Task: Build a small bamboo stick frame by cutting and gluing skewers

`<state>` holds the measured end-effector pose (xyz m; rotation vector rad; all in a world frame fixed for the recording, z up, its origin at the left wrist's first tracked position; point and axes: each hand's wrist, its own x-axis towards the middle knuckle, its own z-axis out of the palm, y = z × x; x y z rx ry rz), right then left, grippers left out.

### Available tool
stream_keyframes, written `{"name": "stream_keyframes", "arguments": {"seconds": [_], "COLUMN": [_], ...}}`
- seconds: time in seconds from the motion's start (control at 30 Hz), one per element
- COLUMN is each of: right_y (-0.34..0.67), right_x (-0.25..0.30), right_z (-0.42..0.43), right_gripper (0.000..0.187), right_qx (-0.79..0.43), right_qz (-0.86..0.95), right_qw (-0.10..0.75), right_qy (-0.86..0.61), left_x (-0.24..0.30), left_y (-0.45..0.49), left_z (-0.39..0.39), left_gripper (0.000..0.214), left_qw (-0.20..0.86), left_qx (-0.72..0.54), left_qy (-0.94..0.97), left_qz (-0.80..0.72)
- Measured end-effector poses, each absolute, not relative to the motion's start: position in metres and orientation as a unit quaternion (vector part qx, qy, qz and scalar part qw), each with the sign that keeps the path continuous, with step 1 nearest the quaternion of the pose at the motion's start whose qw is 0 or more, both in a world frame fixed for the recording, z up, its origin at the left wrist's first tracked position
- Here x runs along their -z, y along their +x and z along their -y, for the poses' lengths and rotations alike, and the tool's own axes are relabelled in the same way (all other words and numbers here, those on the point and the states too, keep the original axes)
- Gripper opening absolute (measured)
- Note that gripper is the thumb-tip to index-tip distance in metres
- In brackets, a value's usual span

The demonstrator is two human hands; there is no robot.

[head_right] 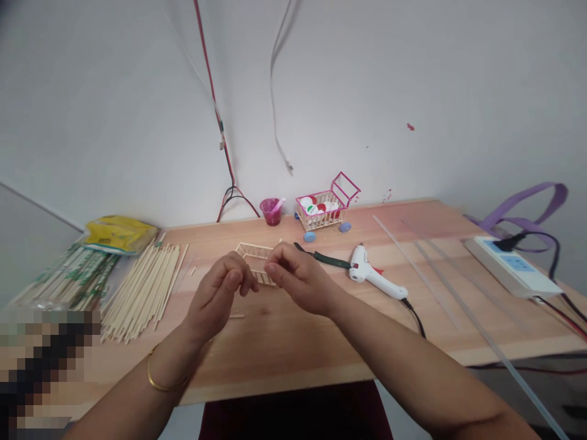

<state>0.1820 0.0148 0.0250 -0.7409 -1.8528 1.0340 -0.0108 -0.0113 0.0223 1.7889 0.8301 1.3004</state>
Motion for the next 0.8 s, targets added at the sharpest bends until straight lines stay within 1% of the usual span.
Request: {"name": "stream_keyframes", "arguments": {"seconds": [0.07, 0.13, 0.2, 0.23, 0.27, 0.33, 0.37, 0.4, 0.43, 0.47, 0.5, 0.57, 0.6, 0.63, 0.7, 0.77, 0.8], "right_y": [0.182, 0.183, 0.187, 0.19, 0.193, 0.2, 0.204, 0.207, 0.21, 0.213, 0.215, 0.218, 0.219, 0.218, 0.215, 0.208, 0.204], "right_x": [-0.021, -0.017, -0.017, -0.02, -0.024, -0.035, -0.04, -0.044, -0.046, -0.046, -0.044, -0.036, -0.031, -0.025, -0.014, -0.005, -0.002], "right_z": [-0.016, -0.018, -0.019, -0.02, -0.02, -0.02, -0.021, -0.022, -0.025, -0.028, -0.032, -0.042, -0.047, -0.051, -0.057, -0.057, -0.056], "right_gripper": [0.035, 0.047, 0.053, 0.052, 0.049, 0.028, 0.031, 0.037, 0.037, 0.034, 0.033, 0.034, 0.036, 0.041, 0.059, 0.072, 0.075], "right_qx": [-0.42, -0.446, -0.497, -0.527, -0.556, -0.593, -0.593, -0.584, -0.572, -0.556, -0.535, -0.456, -0.397, -0.334, -0.232, -0.182, -0.168], "right_qz": [0.742, 0.723, 0.704, 0.705, 0.717, 0.764, 0.785, 0.802, 0.812, 0.817, 0.815, 0.792, 0.781, 0.776, 0.79, 0.813, 0.821], "right_qw": [0.432, 0.457, 0.468, 0.45, 0.406, 0.252, 0.18, 0.127, 0.115, 0.13, 0.163, 0.241, 0.267, 0.275, 0.253, 0.207, 0.185], "right_qy": [-0.294, -0.264, -0.195, -0.152, -0.109, -0.034, -0.013, -0.002, -0.027, -0.081, -0.154, -0.327, -0.401, -0.458, -0.508, -0.513, -0.513], "left_x": [-0.022, -0.022, -0.023, -0.023, -0.024, -0.023, -0.022, -0.021, -0.019, -0.017, -0.015, -0.011, -0.01, -0.009, -0.008, -0.006, -0.005], "left_y": [-0.012, -0.014, -0.016, -0.017, -0.018, -0.021, -0.023, -0.024, -0.026, -0.028, -0.03, -0.032, -0.033, -0.032, -0.031, -0.028, -0.027], "left_z": [0.012, 0.012, 0.011, 0.009, 0.008, 0.002, -0.001, -0.004, -0.008, -0.011, -0.015, -0.02, -0.022, -0.024, -0.028, -0.03, -0.031], "left_gripper": [0.033, 0.039, 0.04, 0.039, 0.033, 0.011, 0.021, 0.043, 0.06, 0.07, 0.075, 0.076, 0.073, 0.069, 0.062, 0.059, 0.058], "left_qw": [0.37, 0.348, 0.34, 0.335, 0.322, 0.277, 0.251, 0.232, 0.226, 0.227, 0.235, 0.271, 0.302, 0.335, 0.399, 0.448, 0.466], "left_qx": [-0.493, -0.478, -0.484, -0.491, -0.502, -0.527, -0.537, -0.544, -0.543, -0.541, -0.535, -0.534, -0.538, -0.546, -0.557, -0.559, -0.557], "left_qy": [0.71, 0.727, 0.739, 0.742, 0.743, 0.731, 0.721, 0.707, 0.697, 0.685, 0.67, 0.619, 0.581, 0.536, 0.449, 0.389, 0.372], "left_qz": [-0.341, -0.349, -0.324, -0.31, -0.305, -0.333, -0.36, -0.387, -0.41, -0.433, -0.458, -0.508, -0.531, -0.55, -0.574, -0.58, -0.578]}}
